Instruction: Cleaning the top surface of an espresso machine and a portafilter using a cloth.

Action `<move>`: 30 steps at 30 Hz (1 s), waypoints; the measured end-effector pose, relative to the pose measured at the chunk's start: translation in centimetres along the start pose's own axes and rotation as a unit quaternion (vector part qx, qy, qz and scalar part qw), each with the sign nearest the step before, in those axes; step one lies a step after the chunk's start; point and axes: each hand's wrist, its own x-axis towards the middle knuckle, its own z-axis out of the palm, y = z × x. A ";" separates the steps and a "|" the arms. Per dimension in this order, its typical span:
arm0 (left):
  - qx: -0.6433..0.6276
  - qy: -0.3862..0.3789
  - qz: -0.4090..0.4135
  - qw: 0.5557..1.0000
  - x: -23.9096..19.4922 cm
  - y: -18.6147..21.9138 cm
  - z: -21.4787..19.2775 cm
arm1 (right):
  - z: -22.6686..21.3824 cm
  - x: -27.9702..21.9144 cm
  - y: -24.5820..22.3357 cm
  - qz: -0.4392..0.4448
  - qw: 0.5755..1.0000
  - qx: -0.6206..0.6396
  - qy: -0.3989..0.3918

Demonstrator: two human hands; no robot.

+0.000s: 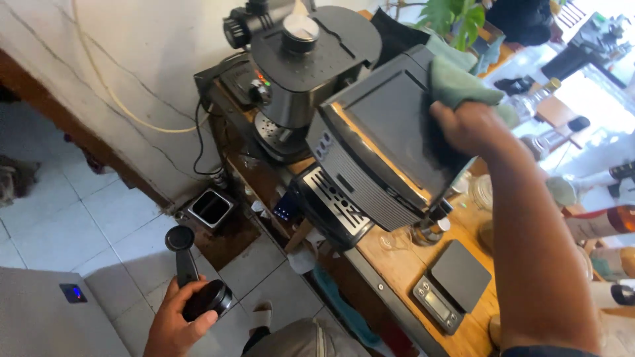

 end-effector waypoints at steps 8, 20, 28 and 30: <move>-0.023 0.015 -0.037 0.999 0.0 -0.3 -1.4 | -0.8 3.9 -5.6 0.042 0.992 0.111 -0.037; 0.024 0.013 0.010 1.000 1.9 1.3 -0.9 | 1.1 -8.3 -8.1 -0.524 0.789 0.303 -0.104; 0.026 -0.004 0.010 1.000 1.3 3.3 0.3 | 3.0 -14.0 -3.5 -0.371 0.493 0.740 -0.266; 0.008 -0.001 0.005 1.000 0.8 3.1 0.5 | 4.3 -15.5 -3.3 -0.346 0.407 0.805 -0.259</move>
